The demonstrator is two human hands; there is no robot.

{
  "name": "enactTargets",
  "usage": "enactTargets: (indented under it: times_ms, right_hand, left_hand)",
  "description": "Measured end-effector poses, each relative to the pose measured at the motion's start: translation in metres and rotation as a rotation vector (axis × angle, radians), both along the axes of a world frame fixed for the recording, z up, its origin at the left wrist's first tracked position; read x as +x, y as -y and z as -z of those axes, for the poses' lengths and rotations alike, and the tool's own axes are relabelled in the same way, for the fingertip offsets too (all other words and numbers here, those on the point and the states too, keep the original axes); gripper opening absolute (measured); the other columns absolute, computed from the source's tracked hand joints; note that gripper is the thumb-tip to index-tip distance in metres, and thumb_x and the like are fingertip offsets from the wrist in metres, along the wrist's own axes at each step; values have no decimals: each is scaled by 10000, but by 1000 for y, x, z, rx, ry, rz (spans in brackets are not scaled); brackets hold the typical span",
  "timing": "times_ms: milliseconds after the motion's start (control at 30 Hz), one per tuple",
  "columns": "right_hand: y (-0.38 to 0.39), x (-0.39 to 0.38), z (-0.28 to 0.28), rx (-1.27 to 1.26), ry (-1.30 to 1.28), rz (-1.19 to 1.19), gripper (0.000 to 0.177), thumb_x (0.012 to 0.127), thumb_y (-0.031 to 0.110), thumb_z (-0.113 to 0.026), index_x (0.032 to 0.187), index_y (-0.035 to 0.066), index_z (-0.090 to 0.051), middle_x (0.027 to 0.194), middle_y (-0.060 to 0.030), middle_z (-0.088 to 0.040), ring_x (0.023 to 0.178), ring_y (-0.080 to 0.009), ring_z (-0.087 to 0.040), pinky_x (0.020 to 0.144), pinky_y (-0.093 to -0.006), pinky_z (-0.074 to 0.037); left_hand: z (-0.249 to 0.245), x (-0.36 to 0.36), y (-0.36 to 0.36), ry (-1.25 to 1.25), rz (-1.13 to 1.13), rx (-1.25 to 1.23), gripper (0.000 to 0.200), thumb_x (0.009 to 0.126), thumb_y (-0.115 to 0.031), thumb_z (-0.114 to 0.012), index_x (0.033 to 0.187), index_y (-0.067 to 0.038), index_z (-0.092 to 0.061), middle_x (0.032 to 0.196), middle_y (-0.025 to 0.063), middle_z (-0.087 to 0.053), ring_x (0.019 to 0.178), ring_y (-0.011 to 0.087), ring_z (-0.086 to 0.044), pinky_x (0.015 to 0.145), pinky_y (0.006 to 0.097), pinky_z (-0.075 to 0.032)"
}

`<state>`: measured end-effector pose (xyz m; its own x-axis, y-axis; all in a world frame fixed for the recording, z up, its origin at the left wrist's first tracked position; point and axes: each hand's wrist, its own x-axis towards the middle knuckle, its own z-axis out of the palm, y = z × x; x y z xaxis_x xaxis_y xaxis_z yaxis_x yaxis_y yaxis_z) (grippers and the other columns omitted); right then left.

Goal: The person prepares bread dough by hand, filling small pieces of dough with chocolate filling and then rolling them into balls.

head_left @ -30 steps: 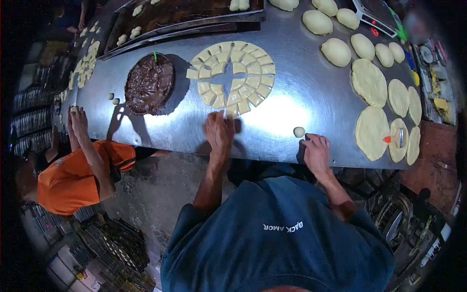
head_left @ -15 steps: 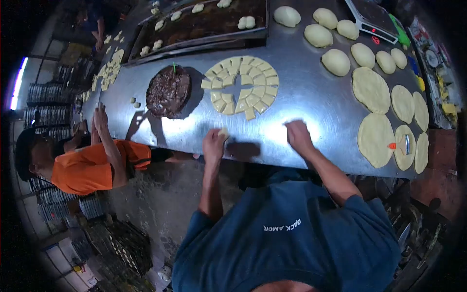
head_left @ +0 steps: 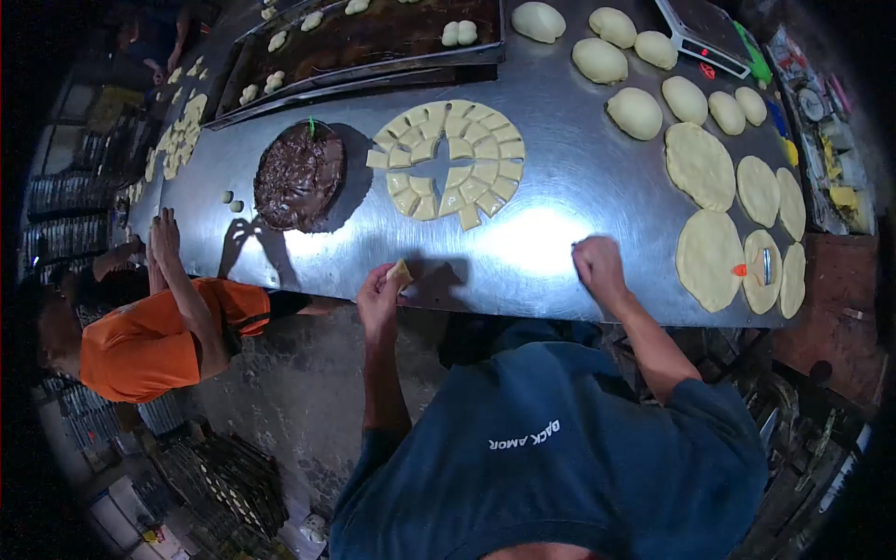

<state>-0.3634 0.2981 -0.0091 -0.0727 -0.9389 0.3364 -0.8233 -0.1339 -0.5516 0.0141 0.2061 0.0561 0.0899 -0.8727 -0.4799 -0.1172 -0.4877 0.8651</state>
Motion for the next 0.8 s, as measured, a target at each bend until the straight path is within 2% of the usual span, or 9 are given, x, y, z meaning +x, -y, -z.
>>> enactTargets:
  times_ms: [133,300,333,433,567,633,700,733,800]
  right_hand:
    - [79,39,10,-123,201,354,88,797,36,-622,883,37,-604,880,-138,-607,845,-336,-547,776,-451,-412]
    - [12,70,-12,87,225,-11,180,832,-52,-546,985,36,-577,1018,-179,-616,1064,-368,-567,976,-420,-443]
    - [10,60,-25,113,224,-40,189,839,-45,-560,1013,27,-576,1042,-188,-617,1046,-370,-581,919,-422,-478]
    - [25,49,-48,248,224,275,277,819,-17,-623,1083,17,-547,1057,-187,-616,1001,-361,-595,873,-412,-493]
    - [44,25,-32,233,2,59,361,804,36,-673,1137,14,-536,1093,-189,-602,1050,-374,-563,887,-419,-475]
    - [48,27,-44,251,-119,9,377,835,85,-652,1187,16,-539,1126,-186,-595,1076,-365,-549,921,-416,-454]
    - [51,48,-69,299,247,125,385,866,131,-619,1228,23,-545,1135,-176,-599,1032,-318,-583,912,-378,-462]
    - [50,58,-84,457,655,128,415,886,184,-604,1269,36,-539,1146,-175,-603,1024,-251,-606,893,-340,-473]
    - [46,70,-100,455,722,40,350,892,139,-608,1223,30,-573,985,-131,-657,900,-188,-643,808,-290,-502]
  left_hand:
    - [9,-3,9,-103,121,-41,331,874,-203,-647,1132,-1,-597,958,69,-666,793,113,-609,604,226,-467]
    - [0,1,26,-201,50,-55,333,876,-254,-653,1108,-16,-624,961,50,-653,818,122,-599,676,248,-460]
    - [4,5,29,-204,45,-54,319,862,-228,-660,1089,-5,-636,914,51,-647,741,90,-573,601,228,-448]
    - [10,6,36,-149,215,-28,323,865,-218,-655,1110,-9,-626,943,57,-649,756,106,-586,624,237,-461]
    - [29,-36,31,-111,350,-1,312,873,-209,-644,1111,-9,-620,995,73,-649,819,135,-606,665,249,-480]
    - [21,-71,20,-337,427,-104,291,884,-193,-629,1102,-1,-616,1022,87,-652,892,161,-617,712,274,-504]
    - [5,-105,14,-363,478,-4,281,918,-215,-607,1104,-4,-608,1052,85,-648,954,161,-616,767,302,-530]
    - [4,-120,10,-442,485,4,267,939,-196,-574,1119,0,-591,1069,95,-637,975,161,-610,770,297,-540]
    - [2,-144,-2,-576,452,-29,247,919,-128,-593,1129,0,-573,1047,102,-634,917,145,-616,747,277,-534]
